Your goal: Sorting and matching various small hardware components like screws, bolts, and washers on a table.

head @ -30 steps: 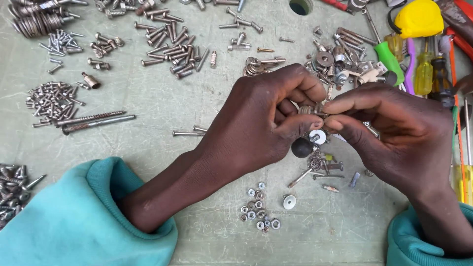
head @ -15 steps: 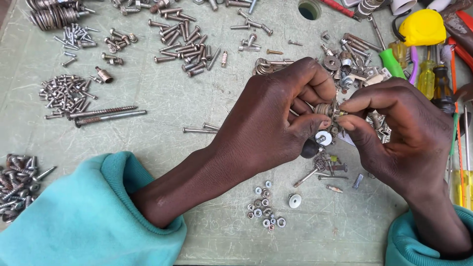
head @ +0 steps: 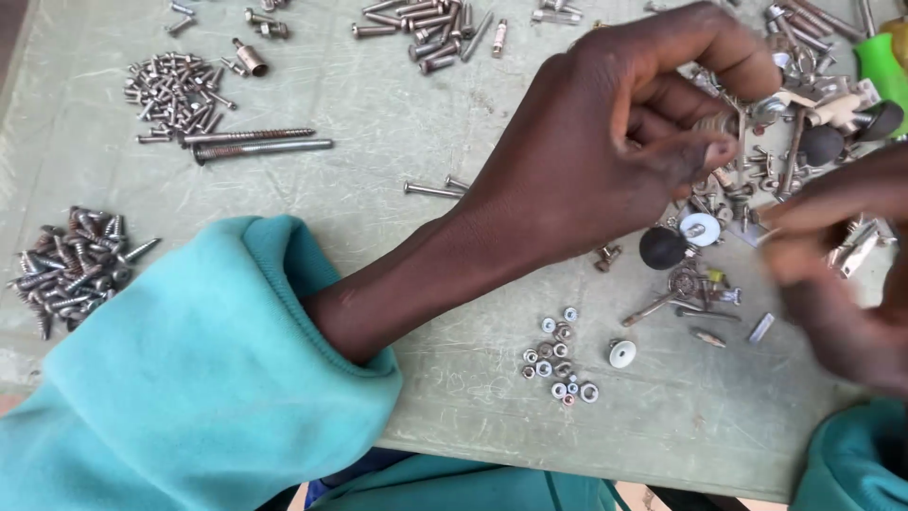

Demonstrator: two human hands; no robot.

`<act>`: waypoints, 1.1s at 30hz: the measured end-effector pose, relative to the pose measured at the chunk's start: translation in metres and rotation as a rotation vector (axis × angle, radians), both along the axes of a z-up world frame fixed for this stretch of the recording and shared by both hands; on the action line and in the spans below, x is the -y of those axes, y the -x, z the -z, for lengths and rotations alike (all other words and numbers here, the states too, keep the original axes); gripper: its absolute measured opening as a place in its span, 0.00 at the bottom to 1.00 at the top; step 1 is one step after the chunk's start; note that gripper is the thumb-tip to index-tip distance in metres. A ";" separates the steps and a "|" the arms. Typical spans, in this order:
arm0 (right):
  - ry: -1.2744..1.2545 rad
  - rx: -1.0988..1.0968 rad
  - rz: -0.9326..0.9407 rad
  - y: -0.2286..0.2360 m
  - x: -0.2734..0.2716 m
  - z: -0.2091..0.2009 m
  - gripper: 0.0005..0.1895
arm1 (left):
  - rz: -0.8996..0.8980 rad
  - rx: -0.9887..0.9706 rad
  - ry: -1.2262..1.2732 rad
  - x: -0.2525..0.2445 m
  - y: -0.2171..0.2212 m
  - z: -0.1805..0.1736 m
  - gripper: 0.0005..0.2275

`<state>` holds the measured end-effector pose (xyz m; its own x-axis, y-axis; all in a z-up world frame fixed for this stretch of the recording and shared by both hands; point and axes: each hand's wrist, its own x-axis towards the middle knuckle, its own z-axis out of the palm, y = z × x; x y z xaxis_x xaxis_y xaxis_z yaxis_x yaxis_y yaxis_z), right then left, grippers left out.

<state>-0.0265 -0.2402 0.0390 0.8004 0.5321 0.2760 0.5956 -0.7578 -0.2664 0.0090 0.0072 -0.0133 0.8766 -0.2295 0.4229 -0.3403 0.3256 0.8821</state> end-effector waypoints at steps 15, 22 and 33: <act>0.087 -0.185 -0.537 0.023 -0.084 -0.004 0.13 | -0.132 0.047 -0.036 0.006 -0.009 0.009 0.11; 0.050 -0.204 -0.442 0.023 -0.081 -0.005 0.14 | -0.131 0.057 -0.025 0.008 -0.008 0.010 0.10; 0.093 -0.253 -0.493 0.027 -0.088 0.000 0.16 | -0.165 0.127 -0.043 0.010 -0.012 0.019 0.11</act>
